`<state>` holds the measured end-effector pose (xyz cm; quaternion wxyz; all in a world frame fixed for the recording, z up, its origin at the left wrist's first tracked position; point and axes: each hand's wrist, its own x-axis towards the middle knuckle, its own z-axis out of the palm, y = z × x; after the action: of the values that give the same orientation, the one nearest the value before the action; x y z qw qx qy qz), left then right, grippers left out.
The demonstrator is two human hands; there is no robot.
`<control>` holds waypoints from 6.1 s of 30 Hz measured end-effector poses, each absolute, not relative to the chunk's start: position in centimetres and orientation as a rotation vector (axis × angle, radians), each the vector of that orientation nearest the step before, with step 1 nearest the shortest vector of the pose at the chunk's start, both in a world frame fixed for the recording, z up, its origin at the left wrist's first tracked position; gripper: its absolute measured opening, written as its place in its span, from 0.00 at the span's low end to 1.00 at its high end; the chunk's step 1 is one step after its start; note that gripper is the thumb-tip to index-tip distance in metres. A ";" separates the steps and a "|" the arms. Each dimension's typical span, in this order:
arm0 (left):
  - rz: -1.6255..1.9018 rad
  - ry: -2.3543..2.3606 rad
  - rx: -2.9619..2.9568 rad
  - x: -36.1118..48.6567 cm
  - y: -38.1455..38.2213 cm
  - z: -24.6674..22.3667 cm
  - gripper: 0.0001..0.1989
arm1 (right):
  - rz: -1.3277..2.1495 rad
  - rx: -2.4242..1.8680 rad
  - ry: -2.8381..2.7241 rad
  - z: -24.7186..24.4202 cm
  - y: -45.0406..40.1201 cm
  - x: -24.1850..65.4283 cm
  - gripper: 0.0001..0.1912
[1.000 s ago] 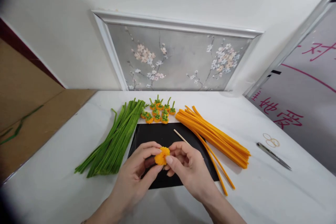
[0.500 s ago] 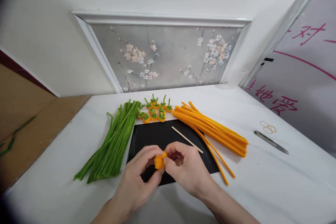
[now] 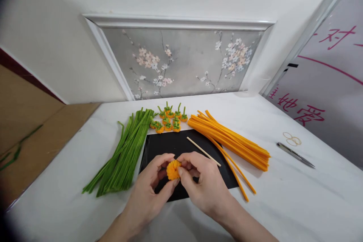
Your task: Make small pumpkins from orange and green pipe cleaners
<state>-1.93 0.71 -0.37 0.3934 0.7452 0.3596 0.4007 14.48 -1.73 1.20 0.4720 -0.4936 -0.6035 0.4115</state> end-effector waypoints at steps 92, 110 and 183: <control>1.027 0.915 1.242 -1.0 0.0 0.9 0.02 | 0.445 -1.102 -1.731 0.2 -1.9 14.6 0.12; 0.967 0.881 0.925 -1.0 0.2 0.7 0.09 | 1.028 -1.153 -1.415 0.4 -1.4 16.4 0.16; 0.894 0.849 1.162 -0.8 0.8 -0.4 0.19 | 0.881 -1.203 -1.524 -0.3 -0.5 14.7 0.06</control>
<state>-0.84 0.78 -0.41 0.6624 0.5139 0.3754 0.3953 14.74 -0.50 -0.33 0.4835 -0.4939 -0.6257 0.3617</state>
